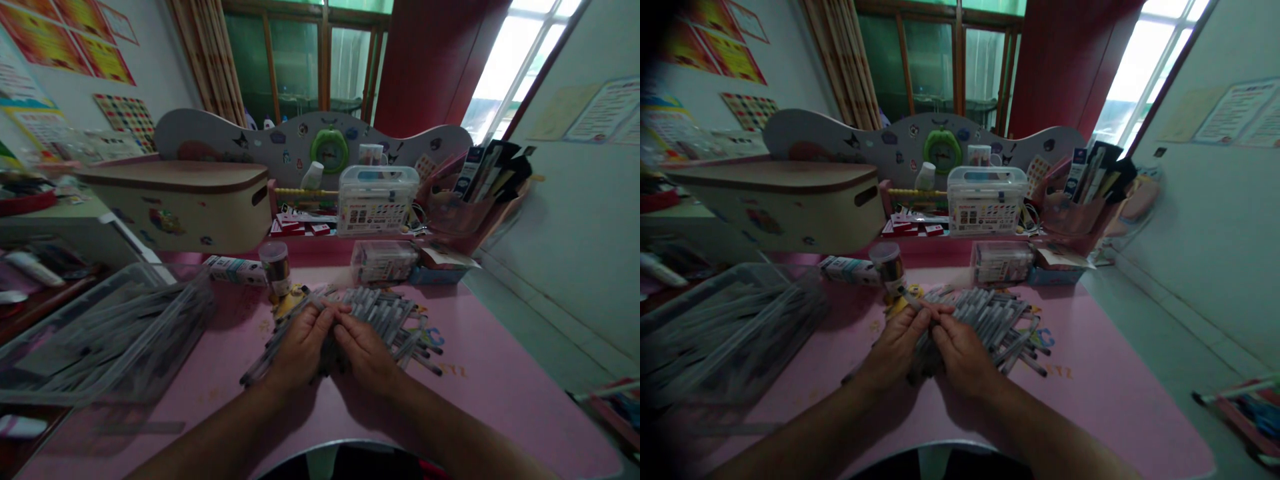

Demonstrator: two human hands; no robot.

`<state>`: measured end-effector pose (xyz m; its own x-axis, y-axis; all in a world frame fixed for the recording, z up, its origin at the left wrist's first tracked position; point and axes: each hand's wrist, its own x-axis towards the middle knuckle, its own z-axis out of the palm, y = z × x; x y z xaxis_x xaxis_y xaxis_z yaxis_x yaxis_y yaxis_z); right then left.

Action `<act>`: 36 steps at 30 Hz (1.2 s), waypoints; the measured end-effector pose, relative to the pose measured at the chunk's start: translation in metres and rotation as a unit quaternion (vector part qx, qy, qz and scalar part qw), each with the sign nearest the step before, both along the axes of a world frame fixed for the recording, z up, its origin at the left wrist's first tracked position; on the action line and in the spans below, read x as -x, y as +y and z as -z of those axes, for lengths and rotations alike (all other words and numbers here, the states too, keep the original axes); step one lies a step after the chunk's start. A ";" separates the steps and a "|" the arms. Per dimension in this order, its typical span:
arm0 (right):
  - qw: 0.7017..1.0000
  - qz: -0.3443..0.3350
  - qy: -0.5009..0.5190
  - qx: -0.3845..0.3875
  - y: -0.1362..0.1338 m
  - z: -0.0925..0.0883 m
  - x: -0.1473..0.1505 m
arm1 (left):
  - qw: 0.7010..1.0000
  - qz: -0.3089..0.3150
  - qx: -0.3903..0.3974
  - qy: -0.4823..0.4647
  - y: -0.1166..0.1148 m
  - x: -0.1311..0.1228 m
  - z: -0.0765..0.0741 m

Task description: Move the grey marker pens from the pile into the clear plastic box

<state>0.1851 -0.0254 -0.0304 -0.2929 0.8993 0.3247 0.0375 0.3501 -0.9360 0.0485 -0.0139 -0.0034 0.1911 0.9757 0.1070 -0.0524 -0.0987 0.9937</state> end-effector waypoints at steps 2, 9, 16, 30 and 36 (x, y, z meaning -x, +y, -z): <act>1.000 -0.001 0.012 0.012 -0.001 0.001 0.002 | 1.000 -0.015 0.006 -0.020 -0.003 -0.003 0.004; 0.997 -0.028 0.054 0.042 -0.002 -0.002 0.007 | 0.999 -0.045 0.012 -0.018 -0.006 -0.002 0.008; 0.988 -0.054 0.101 0.105 0.003 0.006 0.007 | 0.999 -0.034 0.011 -0.011 -0.004 0.001 0.008; 0.955 -0.106 0.202 0.189 0.001 0.018 0.012 | 0.995 -0.038 0.032 -0.082 -0.003 0.000 0.015; 0.963 -0.105 0.183 0.170 0.001 0.016 0.011 | 0.996 -0.044 0.020 -0.076 -0.005 -0.001 0.012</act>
